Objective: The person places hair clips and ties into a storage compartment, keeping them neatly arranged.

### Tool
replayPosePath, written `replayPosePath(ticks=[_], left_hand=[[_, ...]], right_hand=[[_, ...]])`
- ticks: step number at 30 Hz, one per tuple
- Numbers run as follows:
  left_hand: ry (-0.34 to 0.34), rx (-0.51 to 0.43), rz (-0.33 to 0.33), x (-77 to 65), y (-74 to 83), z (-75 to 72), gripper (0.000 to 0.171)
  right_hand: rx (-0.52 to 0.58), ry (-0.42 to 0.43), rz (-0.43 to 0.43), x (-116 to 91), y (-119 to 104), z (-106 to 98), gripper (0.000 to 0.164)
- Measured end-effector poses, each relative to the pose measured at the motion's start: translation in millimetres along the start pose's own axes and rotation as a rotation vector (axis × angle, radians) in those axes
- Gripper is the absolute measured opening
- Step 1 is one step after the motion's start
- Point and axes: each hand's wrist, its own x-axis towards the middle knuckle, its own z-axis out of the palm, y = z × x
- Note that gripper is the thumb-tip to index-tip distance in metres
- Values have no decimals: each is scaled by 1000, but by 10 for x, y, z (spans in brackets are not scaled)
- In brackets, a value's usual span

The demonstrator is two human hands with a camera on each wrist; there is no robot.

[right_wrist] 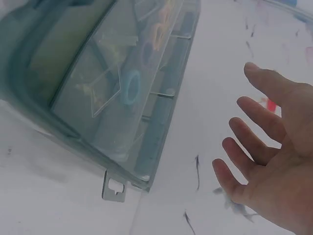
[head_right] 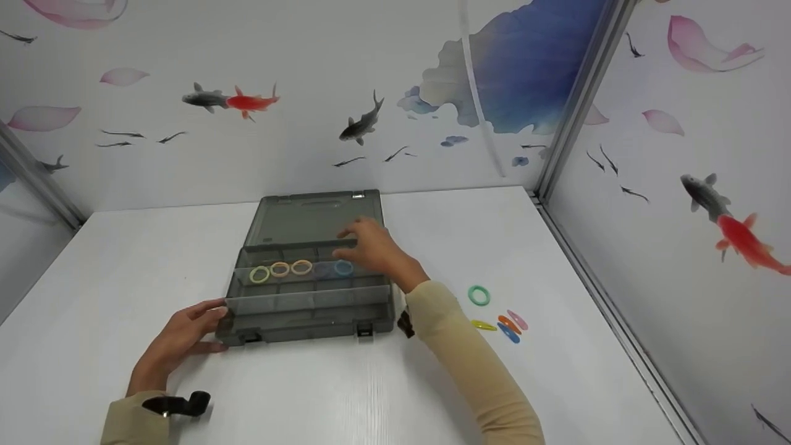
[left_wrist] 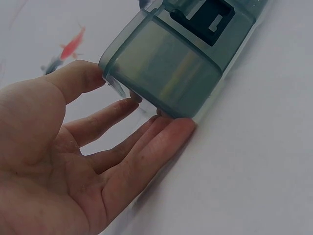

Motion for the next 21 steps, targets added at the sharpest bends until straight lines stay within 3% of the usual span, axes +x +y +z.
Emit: replayPosePath(ticks=[11, 21], left_hand=[[8, 10, -2, 2, -10, 11, 53], [3, 9, 5, 4, 1, 4, 54]], right_hand=[[56, 190, -35, -456, 101, -222, 39], [18, 295, -9, -788, 463, -377, 33]])
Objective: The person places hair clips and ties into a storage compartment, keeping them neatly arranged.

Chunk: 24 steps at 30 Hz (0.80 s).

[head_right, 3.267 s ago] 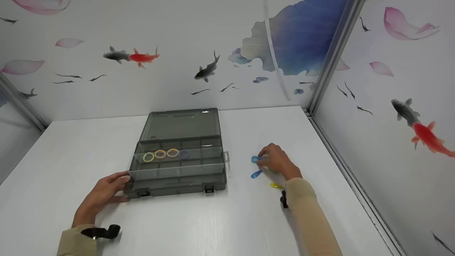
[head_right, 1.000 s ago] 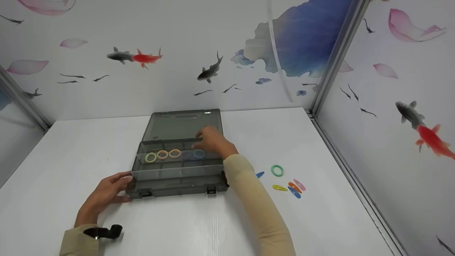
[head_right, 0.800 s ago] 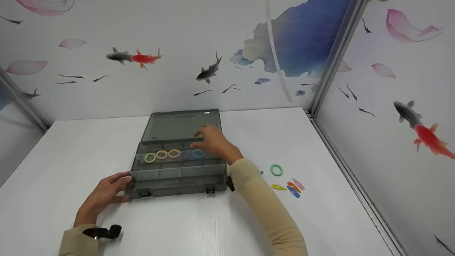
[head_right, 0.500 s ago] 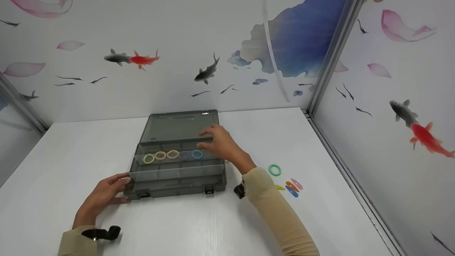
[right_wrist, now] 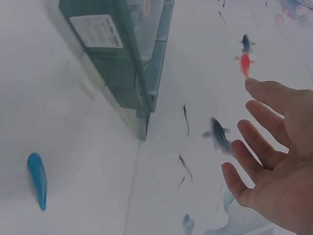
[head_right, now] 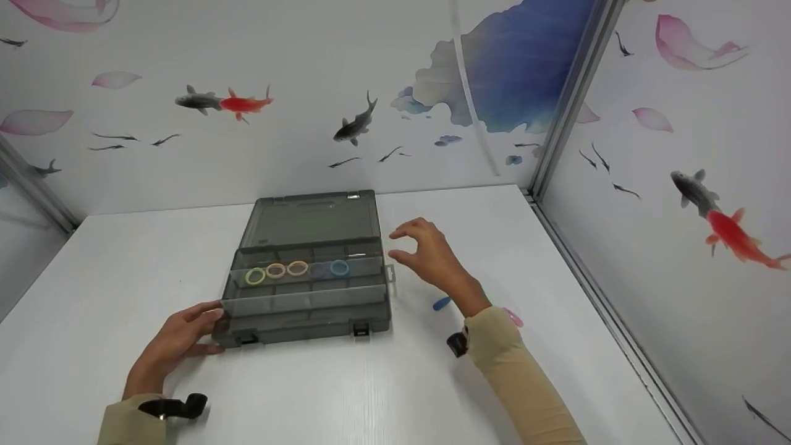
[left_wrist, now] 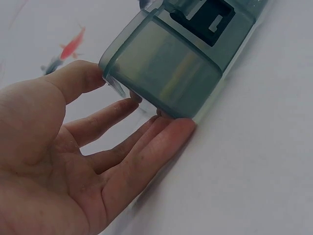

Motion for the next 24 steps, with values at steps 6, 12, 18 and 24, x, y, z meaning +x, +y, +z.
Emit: replayPosePath(ticks=[6, 12, 18, 24], left_hand=[[0, 2, -6, -17, 16, -1, 54], [-1, 16, -4, -36, 27, 12, 54], [2, 7, -5, -20, 18, 6, 54], [-2, -9, -4, -6, -9, -11, 54]], right_hand=[[-21, 7, 37, -159, 259, -141, 35], [-48, -22, 97, -338, 527, -274, 37], [-57, -103, 162, -521, 793, -382, 43], [-52, -158, 237, -686, 1033, -429, 51]])
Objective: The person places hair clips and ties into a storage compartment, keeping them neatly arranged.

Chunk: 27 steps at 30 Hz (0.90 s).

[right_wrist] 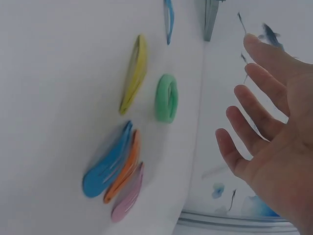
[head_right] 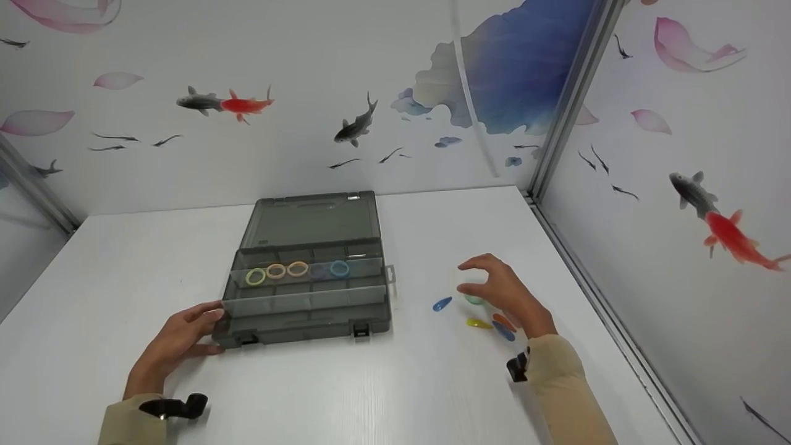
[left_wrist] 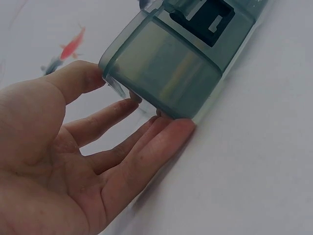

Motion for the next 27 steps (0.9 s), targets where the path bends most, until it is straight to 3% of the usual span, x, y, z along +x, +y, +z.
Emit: replayPosePath(ticks=[6, 11, 27], left_hand=[[-4, -7, 4, -14, -3, 5, 55], [4, 6, 7, -11, 13, 8, 55], [-2, 6, 8, 0, 5, -1, 54]], right_hand=[[-1, -96, 158, -50, 134, -3, 63], [-23, -128, 252, -31, 201, 10, 65], [-45, -91, 219, 3, 288, 64, 40]])
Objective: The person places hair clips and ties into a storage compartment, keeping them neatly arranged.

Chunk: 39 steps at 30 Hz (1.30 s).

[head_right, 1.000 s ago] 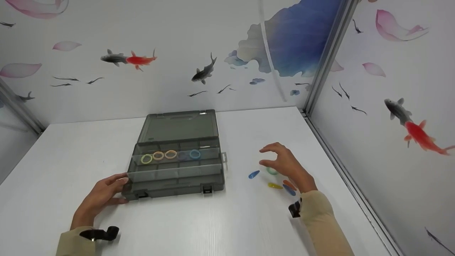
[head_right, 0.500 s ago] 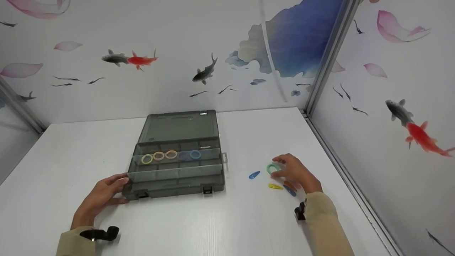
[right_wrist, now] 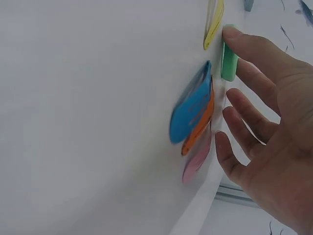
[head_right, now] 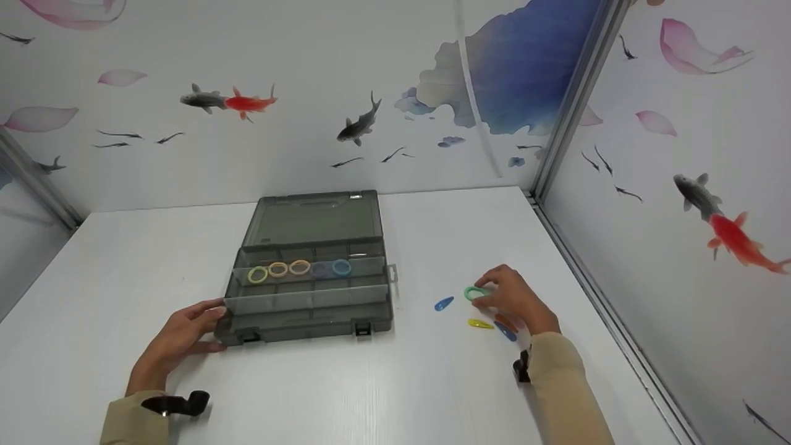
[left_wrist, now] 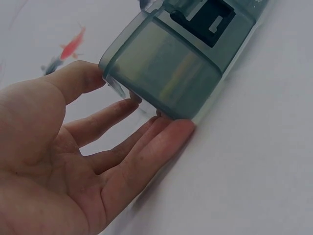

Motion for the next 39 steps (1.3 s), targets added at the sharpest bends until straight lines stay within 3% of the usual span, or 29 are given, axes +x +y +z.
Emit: replayPosePath(ticks=[9, 14, 20, 27, 39], left_hand=[[2, -8, 11, -11, 12, 0, 55], [3, -11, 1, 7, 17, -4, 54], [2, -19, 8, 0, 14, -13, 54], [-6, -32, 6, -1, 20, -8, 54], [12, -27, -8, 22, -7, 18, 52]], right_hand=[[8, 2, 32, 61, -92, -59, 41], [2, 38, -18, 138, -258, -173, 41], [-17, 79, -118, 288, -583, -296, 37], [-6, 58, -175, 451, -1035, -337, 33], [-3, 34, -334, 694, -1642, -81, 29]])
